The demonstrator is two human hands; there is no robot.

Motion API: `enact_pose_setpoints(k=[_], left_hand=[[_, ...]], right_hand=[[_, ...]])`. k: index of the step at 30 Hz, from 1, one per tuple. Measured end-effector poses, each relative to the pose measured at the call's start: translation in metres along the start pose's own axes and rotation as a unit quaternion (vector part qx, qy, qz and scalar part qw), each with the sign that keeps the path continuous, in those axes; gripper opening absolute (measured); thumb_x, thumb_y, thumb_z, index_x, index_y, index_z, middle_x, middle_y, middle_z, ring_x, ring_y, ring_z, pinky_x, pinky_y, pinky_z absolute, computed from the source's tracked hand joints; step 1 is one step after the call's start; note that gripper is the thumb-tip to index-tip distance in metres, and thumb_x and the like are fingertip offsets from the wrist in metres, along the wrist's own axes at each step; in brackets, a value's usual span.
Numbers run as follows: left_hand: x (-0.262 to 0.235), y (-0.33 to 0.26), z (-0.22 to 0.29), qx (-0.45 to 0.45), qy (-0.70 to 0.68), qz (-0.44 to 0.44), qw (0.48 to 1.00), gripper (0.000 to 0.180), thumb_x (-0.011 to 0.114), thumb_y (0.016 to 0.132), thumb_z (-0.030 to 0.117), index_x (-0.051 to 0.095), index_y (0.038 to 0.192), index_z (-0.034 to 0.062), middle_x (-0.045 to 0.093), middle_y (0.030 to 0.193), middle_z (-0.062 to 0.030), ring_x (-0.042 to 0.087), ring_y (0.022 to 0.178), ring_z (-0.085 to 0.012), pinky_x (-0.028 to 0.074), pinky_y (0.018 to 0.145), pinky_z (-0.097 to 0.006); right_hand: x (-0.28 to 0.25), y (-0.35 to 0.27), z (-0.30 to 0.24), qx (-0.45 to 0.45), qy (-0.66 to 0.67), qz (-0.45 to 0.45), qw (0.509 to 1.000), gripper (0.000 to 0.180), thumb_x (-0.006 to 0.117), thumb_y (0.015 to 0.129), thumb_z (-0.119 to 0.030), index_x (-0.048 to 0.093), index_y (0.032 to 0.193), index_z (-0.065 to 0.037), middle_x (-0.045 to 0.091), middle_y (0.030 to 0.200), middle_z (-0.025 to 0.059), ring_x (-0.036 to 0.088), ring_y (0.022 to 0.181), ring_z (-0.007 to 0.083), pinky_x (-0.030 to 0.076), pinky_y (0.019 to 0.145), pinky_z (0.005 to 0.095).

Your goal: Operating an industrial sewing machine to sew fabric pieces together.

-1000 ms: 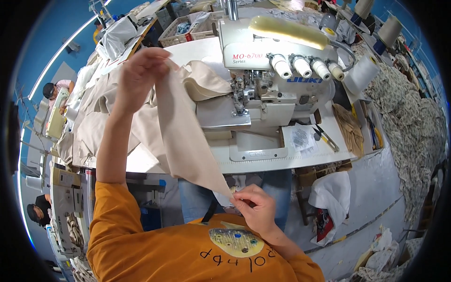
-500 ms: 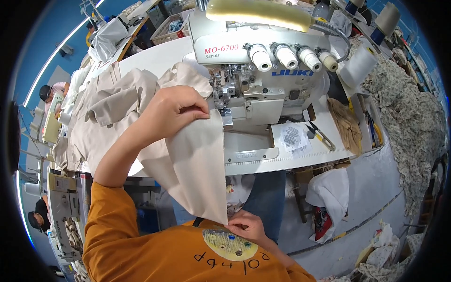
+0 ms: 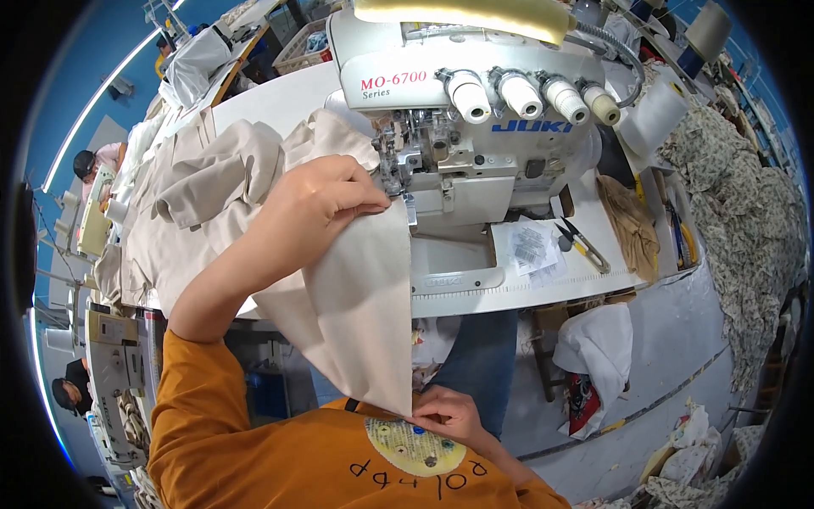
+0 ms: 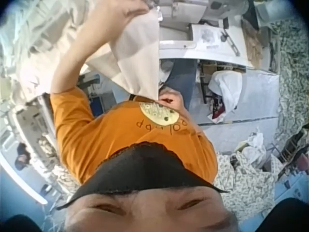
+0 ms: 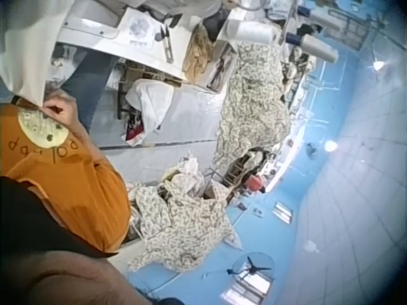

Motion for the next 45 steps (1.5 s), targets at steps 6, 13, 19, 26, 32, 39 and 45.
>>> enact_pose_setpoints(k=[6,13,19,26,32,39,45], left_hand=[[0.0,0.0,-0.002,0.012,0.047,0.028,0.998,0.009,0.07,0.08,0.003,0.072,0.088,0.0053,0.065,0.083,-0.0068,0.064,0.079,-0.0277,0.052,0.071,-0.036],[0.001,0.004,-0.003,-0.088,0.009,0.046,0.995,0.008,0.071,0.08,0.006,0.065,0.084,0.0031,0.065,0.076,-0.0095,0.063,0.072,-0.0272,0.05,0.067,-0.035],[0.0,0.004,-0.001,-0.086,0.009,0.042,0.995,0.009,0.071,0.08,0.006,0.064,0.083,0.0023,0.065,0.076,-0.0112,0.063,0.071,-0.0266,0.049,0.067,-0.034],[0.001,0.007,0.003,-0.111,-0.005,0.037,0.993,0.011,0.073,0.08,0.007,0.064,0.085,0.0019,0.067,0.075,-0.0108,0.064,0.069,-0.0249,0.05,0.066,-0.033],[0.002,0.003,0.0,-0.114,-0.017,0.06,0.991,0.01,0.073,0.081,0.007,0.066,0.087,0.0018,0.067,0.077,-0.0102,0.064,0.069,-0.0224,0.05,0.066,-0.031],[0.007,-0.002,-0.001,-0.091,-0.011,0.068,0.994,0.01,0.069,0.082,0.012,0.07,0.085,0.0025,0.066,0.081,-0.0137,0.063,0.08,-0.0317,0.05,0.074,-0.039],[0.006,0.0,-0.005,-0.08,0.013,0.066,0.995,0.008,0.072,0.081,0.009,0.072,0.086,0.0027,0.069,0.083,-0.0109,0.065,0.074,-0.0262,0.051,0.069,-0.033]], right_hand=[[-0.003,0.01,-0.016,0.013,0.029,-0.001,1.0,0.012,0.081,0.075,0.002,0.074,0.085,0.001,0.07,0.085,0.0116,0.065,0.071,0.0166,0.05,0.057,0.0278],[-0.005,0.011,-0.02,0.014,0.008,0.02,1.0,0.012,0.08,0.073,0.004,0.072,0.08,0.001,0.07,0.085,0.0121,0.066,0.072,0.0174,0.05,0.058,0.0276],[-0.003,0.011,-0.027,-0.007,-0.044,0.029,0.999,0.012,0.08,0.073,0.004,0.071,0.08,0.0,0.069,0.08,0.0105,0.063,0.063,0.0151,0.048,0.052,0.026],[0.01,-0.008,-0.035,0.063,0.004,0.101,0.993,0.016,0.081,0.074,0.003,0.072,0.087,0.0,0.068,0.073,0.0069,0.057,0.057,0.0133,0.044,0.05,0.0234],[0.007,0.005,-0.048,-0.089,-0.082,0.016,0.993,0.024,0.079,0.074,0.009,0.075,0.096,-0.001,0.066,0.076,0.0062,0.058,0.061,0.0117,0.044,0.05,0.0227],[0.015,-0.002,-0.05,-0.035,-0.048,0.051,0.997,0.022,0.079,0.074,0.009,0.076,0.094,-0.001,0.065,0.077,0.0077,0.06,0.064,0.0126,0.046,0.053,0.0236],[0.011,-0.002,-0.041,-0.008,-0.02,0.067,0.998,0.018,0.078,0.077,0.008,0.076,0.092,-0.001,0.067,0.08,0.0078,0.061,0.065,0.0124,0.045,0.052,0.0226]])
Point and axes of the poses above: each hand's wrist, its own y-axis towards the middle knuckle, its own x-axis out of the palm, z = x × y, the point moved 1 cm from there along y, towards the middle knuckle
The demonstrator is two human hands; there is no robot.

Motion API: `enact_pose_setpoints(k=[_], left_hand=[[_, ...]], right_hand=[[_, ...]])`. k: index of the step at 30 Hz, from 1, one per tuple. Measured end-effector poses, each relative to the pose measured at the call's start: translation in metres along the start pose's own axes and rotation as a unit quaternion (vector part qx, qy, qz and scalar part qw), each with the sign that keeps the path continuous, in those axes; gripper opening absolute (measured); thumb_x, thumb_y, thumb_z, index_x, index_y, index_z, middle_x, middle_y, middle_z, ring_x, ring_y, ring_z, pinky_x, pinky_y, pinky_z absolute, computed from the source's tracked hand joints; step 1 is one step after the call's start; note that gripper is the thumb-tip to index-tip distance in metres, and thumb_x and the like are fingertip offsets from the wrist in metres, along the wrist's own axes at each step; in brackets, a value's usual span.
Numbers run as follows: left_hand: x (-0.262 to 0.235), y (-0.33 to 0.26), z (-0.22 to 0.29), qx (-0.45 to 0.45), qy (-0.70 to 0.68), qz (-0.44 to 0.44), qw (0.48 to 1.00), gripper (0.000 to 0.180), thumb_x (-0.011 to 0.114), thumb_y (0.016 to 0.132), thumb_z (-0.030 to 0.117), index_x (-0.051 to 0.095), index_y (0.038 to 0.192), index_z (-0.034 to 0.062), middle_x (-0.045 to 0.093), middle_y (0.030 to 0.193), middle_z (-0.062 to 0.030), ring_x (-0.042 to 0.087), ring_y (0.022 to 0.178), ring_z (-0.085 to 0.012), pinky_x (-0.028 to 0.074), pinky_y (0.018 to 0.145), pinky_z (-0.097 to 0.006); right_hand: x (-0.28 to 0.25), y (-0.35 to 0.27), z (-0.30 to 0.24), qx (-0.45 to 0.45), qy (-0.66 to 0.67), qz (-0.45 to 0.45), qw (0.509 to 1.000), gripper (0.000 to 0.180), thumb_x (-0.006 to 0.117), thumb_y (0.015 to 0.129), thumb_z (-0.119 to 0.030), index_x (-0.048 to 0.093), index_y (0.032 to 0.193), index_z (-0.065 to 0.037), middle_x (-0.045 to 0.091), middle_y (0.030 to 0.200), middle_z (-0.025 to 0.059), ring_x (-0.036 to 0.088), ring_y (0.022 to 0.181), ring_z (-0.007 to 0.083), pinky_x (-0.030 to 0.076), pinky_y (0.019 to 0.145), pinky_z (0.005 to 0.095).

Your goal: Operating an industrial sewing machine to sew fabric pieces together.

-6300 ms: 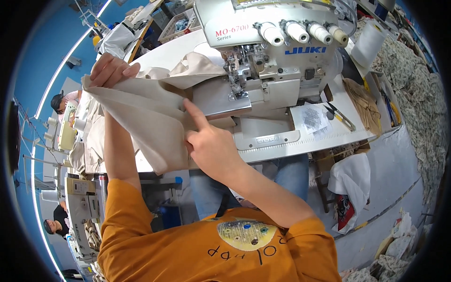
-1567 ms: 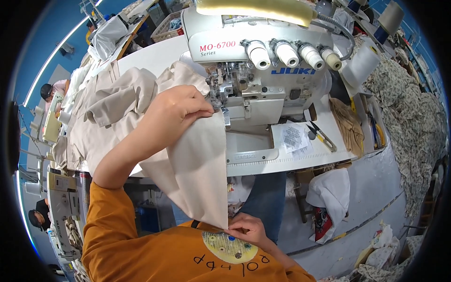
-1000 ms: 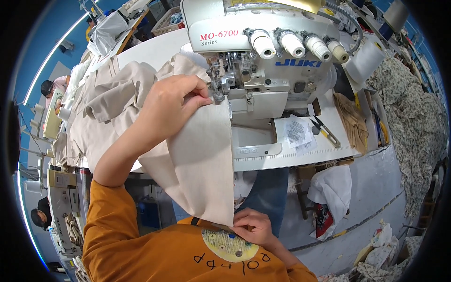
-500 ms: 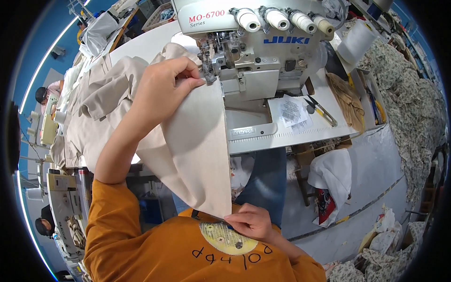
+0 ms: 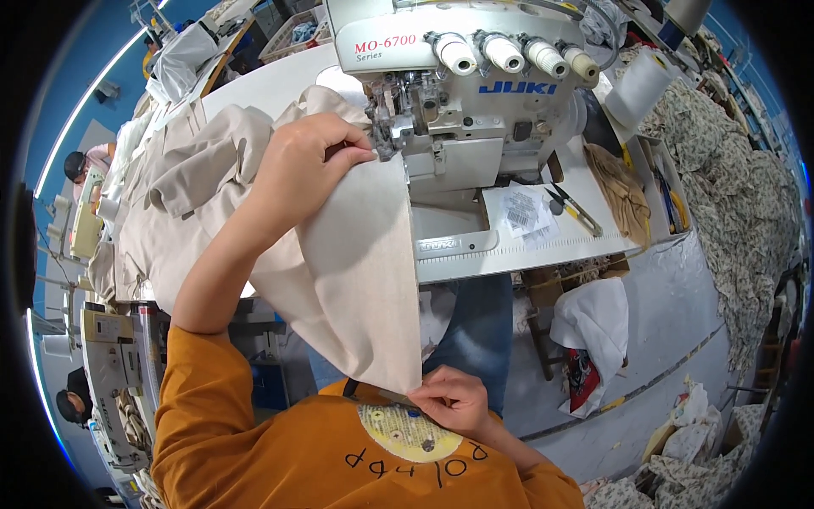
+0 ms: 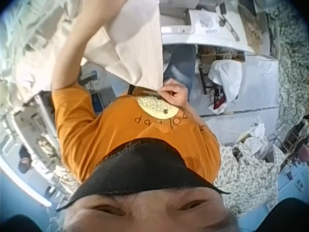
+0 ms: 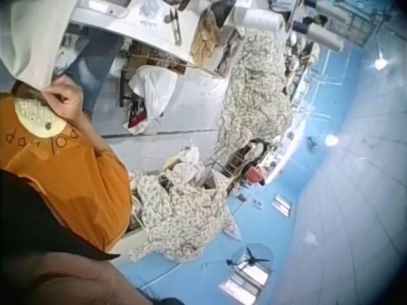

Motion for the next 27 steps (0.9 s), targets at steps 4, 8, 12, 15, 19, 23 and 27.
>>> enact_pose_setpoints(k=[4,8,12,15,19,23,27], left_hand=[[0.0,0.005,-0.006,-0.012,-0.012,0.005,1.0,0.007,0.072,0.081,0.008,0.072,0.086,0.0032,0.069,0.085,-0.0109,0.065,0.075,-0.026,0.051,0.07,-0.033],[-0.011,0.003,-0.006,0.031,0.047,0.073,0.996,0.012,0.074,0.08,0.009,0.072,0.09,0.0032,0.07,0.084,-0.0095,0.065,0.075,-0.0253,0.051,0.07,-0.033],[-0.034,-0.065,0.037,-0.049,-0.019,0.002,0.999,0.008,0.076,0.08,0.011,0.07,0.083,0.0071,0.066,0.075,-0.0064,0.065,0.069,-0.0229,0.05,0.068,-0.032],[-0.029,-0.123,0.068,-0.032,-0.295,-0.545,0.784,0.012,0.071,0.089,0.018,0.071,0.086,0.0066,0.07,0.083,-0.0061,0.067,0.078,-0.0223,0.051,0.072,-0.036],[0.046,-0.186,0.081,-0.171,-0.42,-0.207,0.867,0.022,0.072,0.087,0.014,0.07,0.107,0.0073,0.07,0.108,-0.0131,0.065,0.104,-0.0278,0.05,0.09,-0.038],[0.028,-0.146,0.035,-0.203,-0.314,-0.188,0.908,0.029,0.073,0.084,0.012,0.068,0.112,0.0064,0.069,0.112,-0.0134,0.063,0.108,-0.0289,0.049,0.093,-0.038],[-0.042,-0.202,-0.015,-0.236,-0.197,-0.182,0.934,0.037,0.074,0.081,0.01,0.065,0.117,0.0054,0.068,0.115,-0.0136,0.061,0.113,-0.03,0.047,0.096,-0.038]], right_hand=[[-0.002,0.004,0.01,0.007,0.01,0.011,1.0,0.013,0.076,0.079,0.006,0.075,0.091,0.001,0.068,0.08,0.0077,0.062,0.067,0.0134,0.045,0.055,0.0235],[0.001,0.016,0.015,0.031,0.026,0.016,0.999,0.011,0.076,0.08,0.005,0.075,0.09,0.002,0.069,0.082,0.0079,0.062,0.07,0.0139,0.046,0.059,0.0244],[-0.003,0.022,0.011,0.051,0.083,0.026,0.995,0.013,0.076,0.079,0.006,0.075,0.091,0.001,0.069,0.084,0.0083,0.062,0.07,0.0137,0.046,0.059,0.0243],[-0.004,0.028,-0.015,0.061,0.106,-0.046,0.991,0.017,0.076,0.078,0.008,0.076,0.093,0.0,0.069,0.084,0.0083,0.063,0.072,0.0138,0.046,0.059,0.0243],[0.005,0.039,-0.056,0.055,0.238,-0.068,0.967,0.017,0.075,0.079,0.009,0.075,0.094,0.0,0.068,0.086,0.0069,0.062,0.072,0.0118,0.044,0.058,0.0229],[0.0,0.038,-0.058,0.055,0.217,-0.06,0.973,0.018,0.074,0.08,0.009,0.075,0.095,0.001,0.066,0.085,0.0051,0.06,0.071,0.0096,0.044,0.059,0.0218],[0.007,0.032,-0.026,0.007,0.006,-0.036,0.999,0.018,0.075,0.079,0.008,0.074,0.095,0.0,0.066,0.082,0.0061,0.062,0.067,0.0103,0.045,0.055,0.0221]])
Point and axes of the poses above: each hand's wrist, its own y-axis towards the middle knuckle, its own x-axis out of the palm, z = x × y, the point moved 1 cm from there along y, towards the middle knuckle
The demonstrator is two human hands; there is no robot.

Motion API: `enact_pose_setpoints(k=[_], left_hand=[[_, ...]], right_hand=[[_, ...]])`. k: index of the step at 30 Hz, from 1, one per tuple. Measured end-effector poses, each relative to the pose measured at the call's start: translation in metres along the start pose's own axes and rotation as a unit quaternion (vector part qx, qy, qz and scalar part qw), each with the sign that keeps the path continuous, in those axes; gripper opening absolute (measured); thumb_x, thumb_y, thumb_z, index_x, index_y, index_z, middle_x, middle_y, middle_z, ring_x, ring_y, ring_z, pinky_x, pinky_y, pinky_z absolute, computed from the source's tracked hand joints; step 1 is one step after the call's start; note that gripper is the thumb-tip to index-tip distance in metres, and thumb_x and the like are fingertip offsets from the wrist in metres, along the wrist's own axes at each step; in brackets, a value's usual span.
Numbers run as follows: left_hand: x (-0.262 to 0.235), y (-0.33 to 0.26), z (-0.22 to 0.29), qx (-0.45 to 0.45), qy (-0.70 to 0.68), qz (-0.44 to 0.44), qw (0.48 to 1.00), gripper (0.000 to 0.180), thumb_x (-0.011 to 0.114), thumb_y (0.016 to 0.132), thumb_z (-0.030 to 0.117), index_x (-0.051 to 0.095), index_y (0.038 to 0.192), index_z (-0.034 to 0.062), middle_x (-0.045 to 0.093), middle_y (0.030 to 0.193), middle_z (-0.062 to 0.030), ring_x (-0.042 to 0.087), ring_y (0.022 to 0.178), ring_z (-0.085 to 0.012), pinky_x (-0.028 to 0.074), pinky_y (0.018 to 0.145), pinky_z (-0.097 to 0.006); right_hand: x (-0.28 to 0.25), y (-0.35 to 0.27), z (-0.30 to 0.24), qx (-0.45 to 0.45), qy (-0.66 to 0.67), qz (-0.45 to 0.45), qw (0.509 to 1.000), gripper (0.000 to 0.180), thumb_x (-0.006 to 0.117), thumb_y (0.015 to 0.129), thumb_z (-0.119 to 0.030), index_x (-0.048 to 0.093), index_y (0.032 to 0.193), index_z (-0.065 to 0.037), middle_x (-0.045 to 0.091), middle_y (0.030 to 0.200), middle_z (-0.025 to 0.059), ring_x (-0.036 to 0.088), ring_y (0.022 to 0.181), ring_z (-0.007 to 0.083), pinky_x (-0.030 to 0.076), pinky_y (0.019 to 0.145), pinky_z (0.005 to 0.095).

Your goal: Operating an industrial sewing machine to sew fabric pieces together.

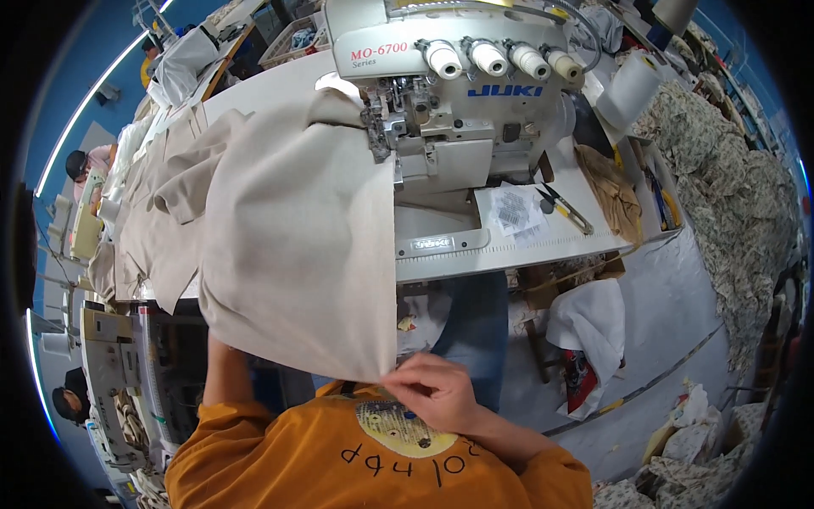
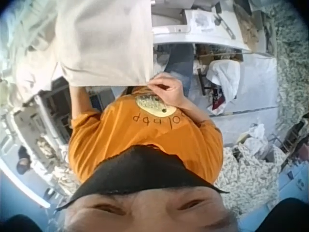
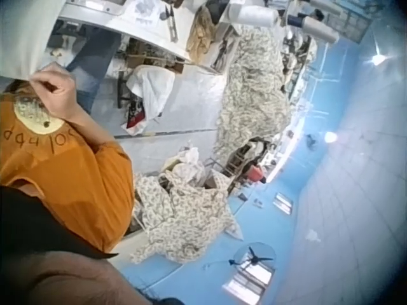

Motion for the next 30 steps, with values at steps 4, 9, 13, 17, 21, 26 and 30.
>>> enact_pose_setpoints(k=[4,9,13,17,21,26,30], left_hand=[[-0.009,-0.046,0.021,-0.111,0.134,-0.014,0.985,0.039,0.076,0.074,0.002,0.068,0.112,0.0026,0.07,0.109,-0.0144,0.066,0.105,-0.0251,0.051,0.09,-0.037],[-0.036,-0.036,0.106,0.029,0.054,0.157,0.986,0.012,0.069,0.077,-0.004,0.073,0.088,0.0007,0.07,0.078,-0.0097,0.068,0.07,-0.0198,0.053,0.065,-0.03],[-0.014,0.088,0.108,0.268,0.256,0.259,0.892,0.033,0.071,0.079,0.002,0.07,0.111,0.0085,0.063,0.121,-0.0113,0.061,0.105,-0.0321,0.05,0.085,-0.037],[-0.008,0.129,0.108,0.174,0.37,0.185,0.894,0.035,0.065,0.087,0.012,0.065,0.123,0.0113,0.059,0.127,-0.0088,0.055,0.111,-0.0321,0.048,0.091,-0.04],[-0.013,0.141,0.092,0.155,0.285,0.195,0.926,0.029,0.063,0.091,0.014,0.067,0.12,0.0131,0.06,0.104,-0.0073,0.063,0.086,-0.026,0.051,0.074,-0.037],[-0.016,0.149,0.09,0.181,0.28,0.196,0.922,0.024,0.065,0.09,0.016,0.07,0.114,0.0126,0.06,0.098,-0.0068,0.063,0.076,-0.0259,0.051,0.069,-0.036],[-0.023,0.159,0.085,0.188,0.292,0.183,0.92,0.024,0.065,0.09,0.016,0.07,0.113,0.0137,0.06,0.098,-0.0068,0.063,0.076,-0.0266,0.05,0.069,-0.036]], right_hand=[[0.006,0.004,0.021,-0.073,-0.155,0.03,0.985,0.016,0.076,0.077,0.005,0.075,0.092,-0.002,0.067,0.079,0.0071,0.064,0.063,0.0143,0.048,0.051,0.0244],[-0.003,0.006,0.017,-0.116,-0.201,0.02,0.973,0.015,0.076,0.076,0.006,0.076,0.088,-0.002,0.067,0.077,0.0065,0.064,0.06,0.0168,0.048,0.05,0.0258],[-0.014,0.0,0.005,-0.212,-0.32,0.033,0.923,0.022,0.075,0.071,0.009,0.075,0.09,-0.003,0.066,0.078,0.0058,0.062,0.058,0.0172,0.047,0.048,0.0264],[-0.017,-0.012,0.0,-0.145,-0.257,0.098,0.95,0.019,0.076,0.072,0.008,0.076,0.087,-0.003,0.067,0.078,0.0067,0.059,0.055,0.0171,0.044,0.047,0.0256],[-0.014,-0.015,0.02,-0.013,-0.168,0.132,0.977,0.014,0.077,0.076,0.006,0.075,0.088,0.0,0.068,0.079,0.0093,0.059,0.057,0.014,0.044,0.049,0.0237],[-0.014,-0.014,0.032,-0.03,-0.178,0.134,0.974,0.014,0.077,0.076,0.006,0.075,0.089,0.001,0.068,0.079,0.0098,0.06,0.059,0.0133,0.044,0.05,0.0232],[-0.014,-0.003,0.029,-0.011,-0.164,0.147,0.975,0.014,0.076,0.077,0.007,0.075,0.089,0.0,0.067,0.079,0.009,0.058,0.059,0.0112,0.043,0.05,0.0225]])
Point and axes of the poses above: each hand's wrist, its own y-axis towards the middle knuckle, its own x-axis out of the palm, z = x × y, the point moved 1 cm from there along y, towards the middle knuckle
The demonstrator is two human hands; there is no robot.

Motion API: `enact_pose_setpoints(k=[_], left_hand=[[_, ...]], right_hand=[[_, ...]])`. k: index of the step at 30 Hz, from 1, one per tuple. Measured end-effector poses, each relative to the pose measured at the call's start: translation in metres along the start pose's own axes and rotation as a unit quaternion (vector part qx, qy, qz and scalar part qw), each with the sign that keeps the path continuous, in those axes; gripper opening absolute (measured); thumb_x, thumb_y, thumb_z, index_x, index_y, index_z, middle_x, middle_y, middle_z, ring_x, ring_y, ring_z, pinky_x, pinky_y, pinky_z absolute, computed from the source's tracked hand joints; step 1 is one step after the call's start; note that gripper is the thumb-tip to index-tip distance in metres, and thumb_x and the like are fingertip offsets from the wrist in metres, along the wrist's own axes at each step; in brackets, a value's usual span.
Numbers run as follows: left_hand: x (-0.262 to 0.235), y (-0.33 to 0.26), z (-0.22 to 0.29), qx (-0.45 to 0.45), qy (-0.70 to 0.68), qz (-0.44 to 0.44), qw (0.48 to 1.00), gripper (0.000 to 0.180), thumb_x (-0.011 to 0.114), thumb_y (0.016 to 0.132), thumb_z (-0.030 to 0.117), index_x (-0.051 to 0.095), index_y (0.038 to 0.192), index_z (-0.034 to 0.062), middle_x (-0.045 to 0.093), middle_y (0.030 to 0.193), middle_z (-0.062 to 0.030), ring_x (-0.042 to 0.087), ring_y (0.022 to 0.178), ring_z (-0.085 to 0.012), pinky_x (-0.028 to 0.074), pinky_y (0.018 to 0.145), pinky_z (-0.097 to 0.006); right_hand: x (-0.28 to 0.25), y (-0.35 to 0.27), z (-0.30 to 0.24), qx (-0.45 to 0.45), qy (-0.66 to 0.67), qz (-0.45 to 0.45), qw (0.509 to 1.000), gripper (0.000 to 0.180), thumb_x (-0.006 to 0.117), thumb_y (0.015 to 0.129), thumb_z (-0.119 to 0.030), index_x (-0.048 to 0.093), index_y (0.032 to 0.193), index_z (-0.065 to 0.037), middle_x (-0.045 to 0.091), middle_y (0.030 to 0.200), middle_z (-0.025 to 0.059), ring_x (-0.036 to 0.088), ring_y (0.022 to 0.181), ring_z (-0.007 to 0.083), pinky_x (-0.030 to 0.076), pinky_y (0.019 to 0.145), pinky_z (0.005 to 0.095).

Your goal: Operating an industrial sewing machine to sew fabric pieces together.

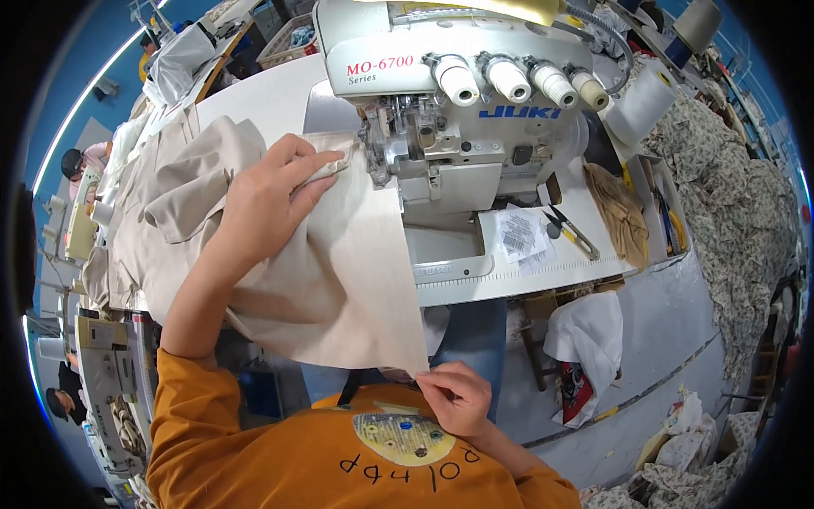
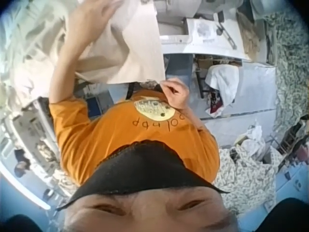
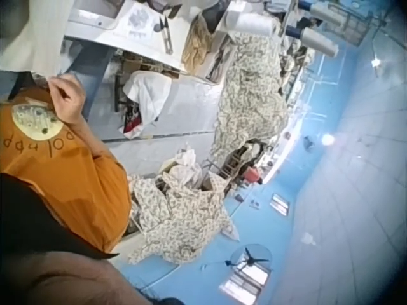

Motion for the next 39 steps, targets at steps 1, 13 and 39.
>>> enact_pose_setpoints(k=[1,13,39], left_hand=[[0.0,0.006,0.0,0.004,0.0,0.002,1.0,0.024,0.065,0.09,0.016,0.07,0.113,0.0137,0.06,0.098,-0.0068,0.063,0.076,-0.0266,0.05,0.069,-0.036],[0.01,0.077,-0.064,0.027,0.044,-0.018,0.999,0.02,0.063,0.09,0.023,0.073,0.103,0.0127,0.065,0.101,-0.0053,0.066,0.084,-0.0294,0.053,0.075,-0.039],[0.011,-0.012,0.024,0.366,0.116,0.062,0.921,0.026,0.063,0.079,0.012,0.066,0.1,-0.0021,0.066,0.106,-0.0137,0.066,0.097,-0.0244,0.055,0.076,-0.031]], right_hand=[[-0.001,0.004,-0.003,-0.002,-0.001,0.004,1.0,0.014,0.076,0.077,0.007,0.075,0.089,0.0,0.067,0.079,0.009,0.058,0.059,0.0112,0.043,0.05,0.0225],[0.017,0.078,-0.012,0.05,0.11,0.007,0.993,0.011,0.073,0.082,0.006,0.072,0.093,0.003,0.064,0.083,0.0039,0.053,0.062,0.0041,0.038,0.053,0.0179],[0.038,0.153,-0.028,0.025,0.148,0.057,0.987,0.018,0.071,0.089,0.0,0.072,0.106,0.001,0.063,0.09,0.0011,0.052,0.069,0.0021,0.042,0.058,0.0171]])
Point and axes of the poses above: each hand's wrist, its own y-axis towards the middle knuckle, its own x-axis out of the palm, z = x × y, the point moved 1 cm from there along y, towards the middle knuckle
